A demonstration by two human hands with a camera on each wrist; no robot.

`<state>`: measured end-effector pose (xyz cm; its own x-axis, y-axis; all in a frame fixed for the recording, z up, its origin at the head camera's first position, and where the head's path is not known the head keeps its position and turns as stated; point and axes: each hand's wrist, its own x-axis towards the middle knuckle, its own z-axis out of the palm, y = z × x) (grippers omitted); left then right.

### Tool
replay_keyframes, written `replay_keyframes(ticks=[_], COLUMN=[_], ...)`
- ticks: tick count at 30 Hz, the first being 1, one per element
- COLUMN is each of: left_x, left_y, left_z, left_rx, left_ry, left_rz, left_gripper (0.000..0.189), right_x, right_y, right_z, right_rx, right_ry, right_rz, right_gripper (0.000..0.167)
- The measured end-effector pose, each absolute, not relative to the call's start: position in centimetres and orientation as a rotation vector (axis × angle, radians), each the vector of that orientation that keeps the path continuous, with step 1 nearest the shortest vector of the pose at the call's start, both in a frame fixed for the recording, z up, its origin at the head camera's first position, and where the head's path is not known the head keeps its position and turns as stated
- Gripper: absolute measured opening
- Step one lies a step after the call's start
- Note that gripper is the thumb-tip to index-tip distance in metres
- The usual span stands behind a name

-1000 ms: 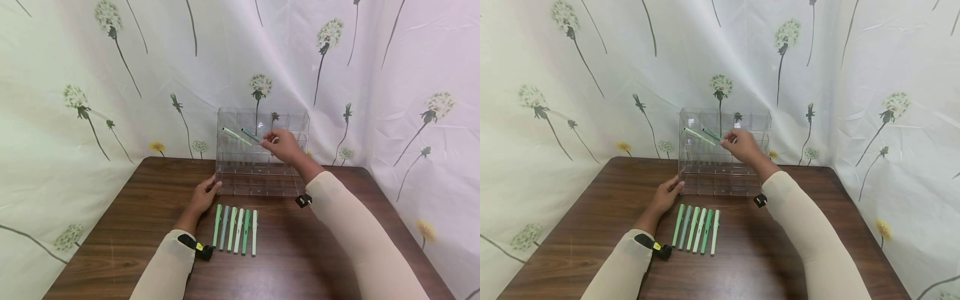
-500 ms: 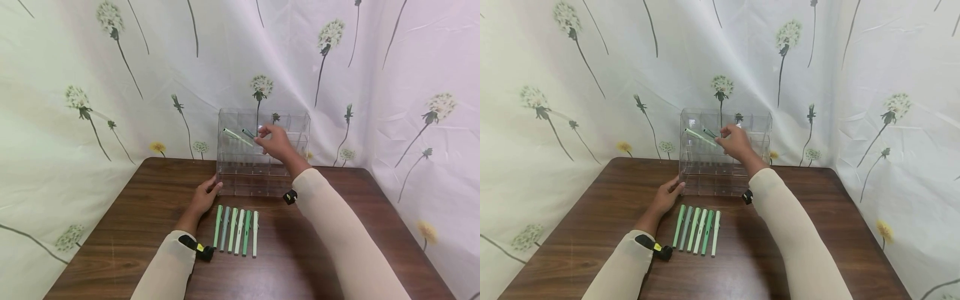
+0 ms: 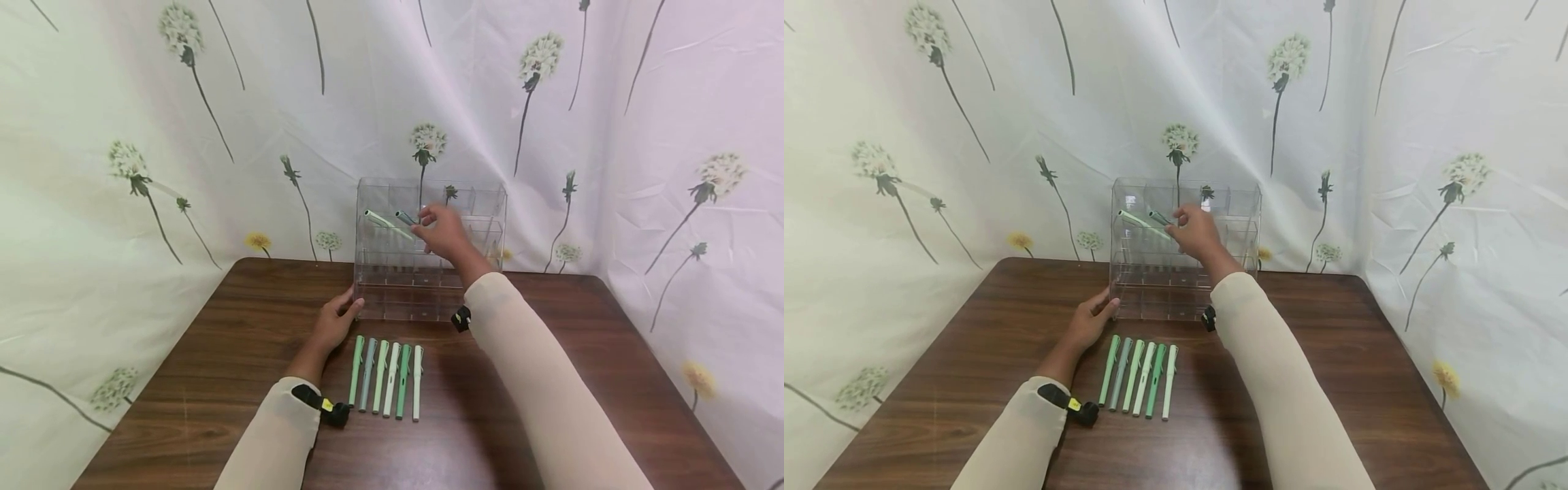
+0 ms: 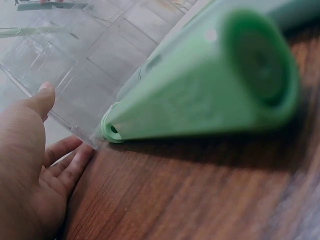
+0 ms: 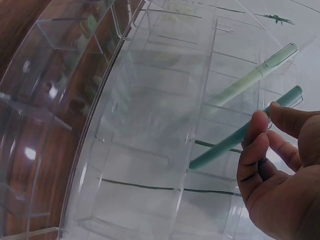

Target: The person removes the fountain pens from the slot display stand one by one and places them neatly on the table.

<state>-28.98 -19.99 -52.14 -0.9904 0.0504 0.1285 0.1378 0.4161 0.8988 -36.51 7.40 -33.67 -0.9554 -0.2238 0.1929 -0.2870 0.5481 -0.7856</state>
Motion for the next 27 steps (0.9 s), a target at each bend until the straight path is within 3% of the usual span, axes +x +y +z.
replay_keyframes(ticks=[7, 27], left_x=[-29.0, -29.1], left_y=[-20.0, -20.1], left_z=[-52.1, -52.3], left_rx=[-0.173, -0.203], left_ry=[-2.577, -2.575], left_rz=[-1.635, -1.635], left_gripper=[0.065, 0.065], right_x=[-36.5, -36.7], right_y=[6.5, 5.9], right_z=[-34.0, -34.4], right_rx=[0.427, 0.413], right_ry=[-2.671, -2.702], right_rz=[1.404, 1.329], right_gripper=[0.035, 0.029])
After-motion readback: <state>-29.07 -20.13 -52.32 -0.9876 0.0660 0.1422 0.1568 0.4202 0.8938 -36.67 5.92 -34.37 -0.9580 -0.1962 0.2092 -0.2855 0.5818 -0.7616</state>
